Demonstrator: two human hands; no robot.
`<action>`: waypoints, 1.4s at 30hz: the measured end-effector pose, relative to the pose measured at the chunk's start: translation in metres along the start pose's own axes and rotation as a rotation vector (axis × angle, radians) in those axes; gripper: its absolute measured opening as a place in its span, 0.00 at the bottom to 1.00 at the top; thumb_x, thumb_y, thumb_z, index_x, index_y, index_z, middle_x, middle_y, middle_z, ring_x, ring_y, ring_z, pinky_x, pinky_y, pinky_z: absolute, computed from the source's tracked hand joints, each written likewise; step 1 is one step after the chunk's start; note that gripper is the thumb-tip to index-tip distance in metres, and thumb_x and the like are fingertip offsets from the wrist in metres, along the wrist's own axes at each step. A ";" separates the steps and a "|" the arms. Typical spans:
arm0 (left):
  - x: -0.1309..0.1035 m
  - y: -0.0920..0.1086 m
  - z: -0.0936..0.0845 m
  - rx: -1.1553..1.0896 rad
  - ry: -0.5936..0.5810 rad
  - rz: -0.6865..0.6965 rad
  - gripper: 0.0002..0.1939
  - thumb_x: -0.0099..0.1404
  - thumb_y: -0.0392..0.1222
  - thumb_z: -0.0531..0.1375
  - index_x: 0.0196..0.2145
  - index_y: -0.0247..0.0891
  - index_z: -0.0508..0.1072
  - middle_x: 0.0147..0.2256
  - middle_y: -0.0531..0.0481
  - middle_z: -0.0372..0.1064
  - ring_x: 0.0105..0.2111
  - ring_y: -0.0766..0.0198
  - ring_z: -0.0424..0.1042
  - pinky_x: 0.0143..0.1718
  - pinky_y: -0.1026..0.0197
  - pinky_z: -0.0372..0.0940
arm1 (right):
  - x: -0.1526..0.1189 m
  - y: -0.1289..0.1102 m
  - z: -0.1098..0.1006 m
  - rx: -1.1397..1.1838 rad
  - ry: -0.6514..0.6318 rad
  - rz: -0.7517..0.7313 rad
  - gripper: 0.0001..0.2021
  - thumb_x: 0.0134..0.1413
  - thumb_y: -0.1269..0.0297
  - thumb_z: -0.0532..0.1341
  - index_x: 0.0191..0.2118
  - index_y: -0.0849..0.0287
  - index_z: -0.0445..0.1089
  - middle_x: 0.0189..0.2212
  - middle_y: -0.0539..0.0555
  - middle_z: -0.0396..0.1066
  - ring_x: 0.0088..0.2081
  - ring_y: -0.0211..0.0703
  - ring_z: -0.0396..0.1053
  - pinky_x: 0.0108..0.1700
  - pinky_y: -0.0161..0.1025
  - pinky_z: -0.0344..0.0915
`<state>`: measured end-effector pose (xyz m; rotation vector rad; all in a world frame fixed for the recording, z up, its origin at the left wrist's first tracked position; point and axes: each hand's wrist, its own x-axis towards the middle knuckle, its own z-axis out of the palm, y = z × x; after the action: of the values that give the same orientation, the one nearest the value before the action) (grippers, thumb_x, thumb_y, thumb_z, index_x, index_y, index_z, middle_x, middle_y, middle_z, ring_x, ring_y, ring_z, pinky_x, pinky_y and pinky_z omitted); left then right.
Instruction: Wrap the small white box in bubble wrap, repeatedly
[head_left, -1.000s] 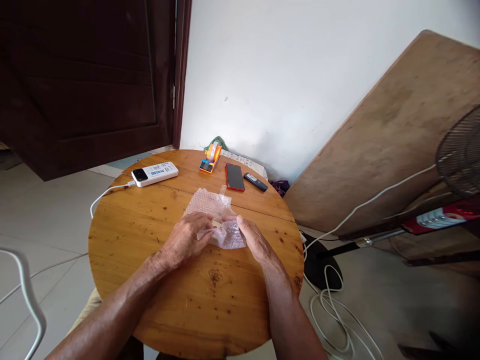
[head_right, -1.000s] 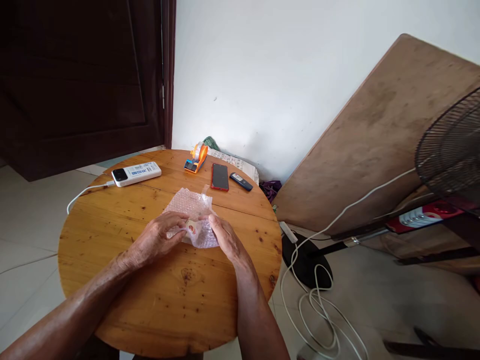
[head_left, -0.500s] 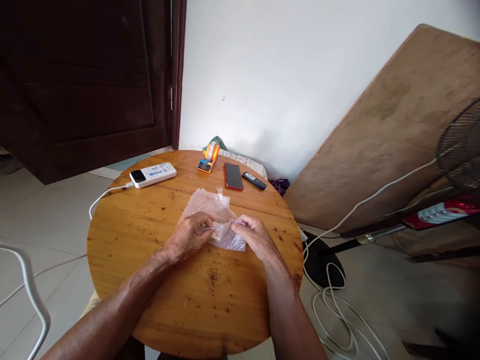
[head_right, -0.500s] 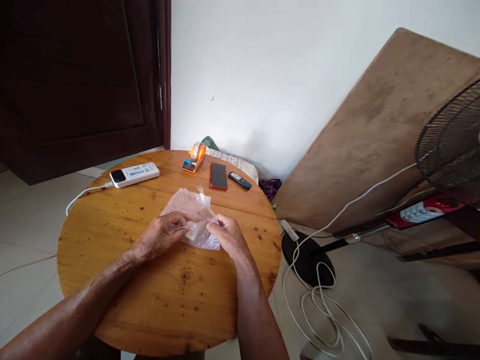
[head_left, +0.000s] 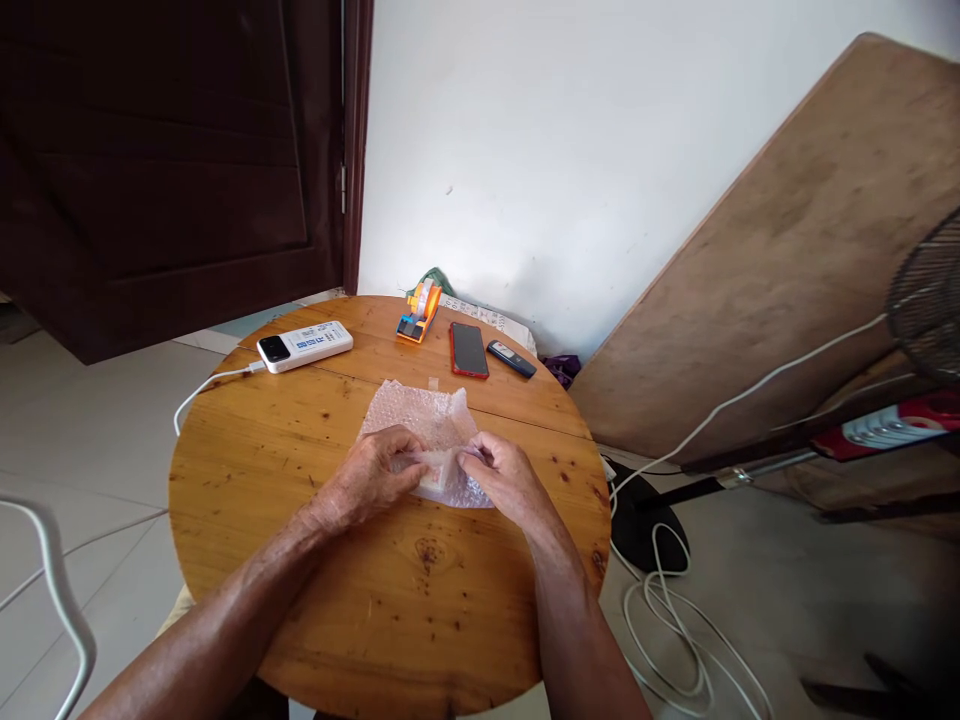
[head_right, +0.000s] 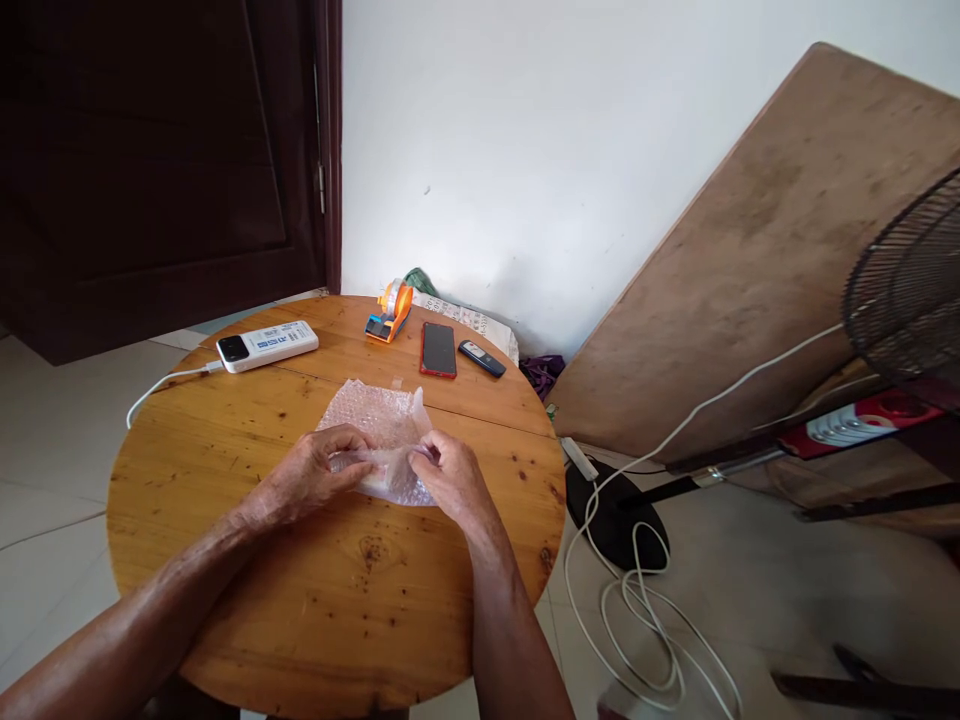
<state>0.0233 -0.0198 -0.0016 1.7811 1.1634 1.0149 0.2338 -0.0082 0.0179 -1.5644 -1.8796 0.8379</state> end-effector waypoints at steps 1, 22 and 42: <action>0.000 0.000 0.000 0.002 0.002 -0.017 0.04 0.59 0.40 0.61 0.29 0.37 0.73 0.33 0.51 0.75 0.33 0.65 0.71 0.35 0.65 0.62 | 0.000 -0.001 0.000 0.003 -0.001 -0.003 0.10 0.50 0.59 0.57 0.24 0.57 0.60 0.22 0.45 0.56 0.26 0.36 0.54 0.28 0.34 0.50; 0.004 0.007 0.001 -0.054 0.036 -0.105 0.04 0.57 0.38 0.59 0.28 0.36 0.73 0.27 0.54 0.72 0.29 0.67 0.69 0.32 0.68 0.64 | -0.025 -0.039 0.019 -0.384 0.215 -0.671 0.05 0.59 0.66 0.59 0.34 0.55 0.72 0.36 0.54 0.74 0.38 0.46 0.67 0.45 0.46 0.57; -0.025 -0.005 -0.059 0.514 0.196 -0.414 0.15 0.57 0.47 0.58 0.40 0.38 0.75 0.29 0.49 0.75 0.30 0.59 0.72 0.33 0.61 0.61 | -0.023 -0.035 0.023 -0.612 -0.027 -0.635 0.09 0.61 0.66 0.61 0.47 0.53 0.73 0.41 0.56 0.71 0.45 0.50 0.64 0.47 0.48 0.54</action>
<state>-0.0385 -0.0314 0.0116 1.7216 1.9571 0.6879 0.1979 -0.0377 0.0290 -1.1088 -2.5871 -0.0052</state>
